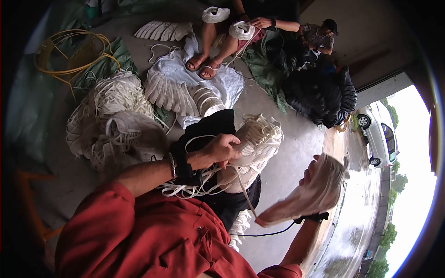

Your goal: Lacing a pair of white sneakers while sitting on the floor of a workshop.

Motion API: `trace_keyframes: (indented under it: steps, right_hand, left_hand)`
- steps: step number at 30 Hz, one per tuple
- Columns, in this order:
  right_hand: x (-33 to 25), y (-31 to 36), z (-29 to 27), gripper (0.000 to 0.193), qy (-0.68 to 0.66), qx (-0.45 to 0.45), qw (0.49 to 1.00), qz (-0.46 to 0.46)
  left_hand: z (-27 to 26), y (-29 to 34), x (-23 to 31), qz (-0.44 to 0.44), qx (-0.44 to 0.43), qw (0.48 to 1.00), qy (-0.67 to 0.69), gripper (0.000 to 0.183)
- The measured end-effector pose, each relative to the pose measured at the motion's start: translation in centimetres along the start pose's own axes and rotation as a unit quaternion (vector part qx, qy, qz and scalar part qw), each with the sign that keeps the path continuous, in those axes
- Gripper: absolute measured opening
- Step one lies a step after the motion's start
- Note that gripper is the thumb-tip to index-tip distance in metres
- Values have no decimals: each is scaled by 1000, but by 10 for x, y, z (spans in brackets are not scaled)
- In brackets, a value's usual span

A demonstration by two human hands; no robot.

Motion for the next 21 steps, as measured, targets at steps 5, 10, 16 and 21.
trace_keyframes:
  steps: [5,10,16,21]
  right_hand:
    - [14,14,21,53,-33,-263,959,96]
    - [13,16,5,54,-39,-334,933,131]
    - [12,67,4,54,19,-209,976,61]
    - [12,90,17,55,59,-153,986,17]
  left_hand:
    - [30,36,7,91,-1,991,-100,54]
    - [75,88,-1,180,-161,934,-262,19]
    - [102,122,18,325,-254,872,-264,48]
    - [30,54,36,268,117,932,-213,35]
Point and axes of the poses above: each hand's wrist, its own y-axis away from the middle knuckle, its own z-axis out of the palm, x = y × z, the point moved 6 cm from there along -y, towards the middle knuckle, and after that the axes turned 15 degrees about -y, right-handed, at the moved point
